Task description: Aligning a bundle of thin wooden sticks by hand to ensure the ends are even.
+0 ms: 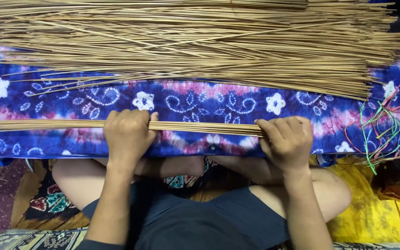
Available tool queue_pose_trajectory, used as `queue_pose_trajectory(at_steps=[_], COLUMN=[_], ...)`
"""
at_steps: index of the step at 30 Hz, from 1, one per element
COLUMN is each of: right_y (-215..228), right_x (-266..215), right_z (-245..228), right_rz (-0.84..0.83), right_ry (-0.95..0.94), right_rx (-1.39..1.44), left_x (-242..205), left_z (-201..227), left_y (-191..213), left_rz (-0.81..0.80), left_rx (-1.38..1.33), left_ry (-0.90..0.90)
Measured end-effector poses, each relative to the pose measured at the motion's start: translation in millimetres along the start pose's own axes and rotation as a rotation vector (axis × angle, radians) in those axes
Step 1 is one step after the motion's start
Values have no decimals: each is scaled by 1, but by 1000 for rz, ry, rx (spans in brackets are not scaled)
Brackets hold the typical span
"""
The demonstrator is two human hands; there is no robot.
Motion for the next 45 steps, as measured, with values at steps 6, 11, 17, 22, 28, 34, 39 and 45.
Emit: queue_pose_trajectory(at_steps=[6, 11, 17, 22, 28, 34, 39, 45], right_y=[5, -21, -35, -51, -58, -55, -57, -61], right_x=[14, 11, -1, -17, -33, -38, -34, -25], right_z=[4, 8, -9, -5, 11, 0, -6, -17], right_rz=[-112, -9, -166, 56, 459, 797, 962, 933], right_ry=[-357, -790, -927, -1108, -1201, -1203, -1284, -1476], right_rx=[651, 1152, 1319, 1591, 1997, 2452, 2364, 2188], left_x=[-4, -4, -3, -3, -6, -8, -10, -12], left_z=[-9, -7, 11, 12, 10, 10, 9, 8], left_y=[4, 4, 2, -4, -5, -9, -9, -5], left_rz=[60, 50, 78, 80, 84, 43, 70, 143], left_rx=[47, 33, 17, 12, 4, 30, 17, -2], left_ry=[-32, -38, -23, -10, 38, 79, 107, 35])
Point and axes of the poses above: each hand's wrist, its own x-axis towards the middle knuckle, its own y-axis out of the back of the hand, z = x × y, the point moved 1 cm from there along x, towards the middle knuckle
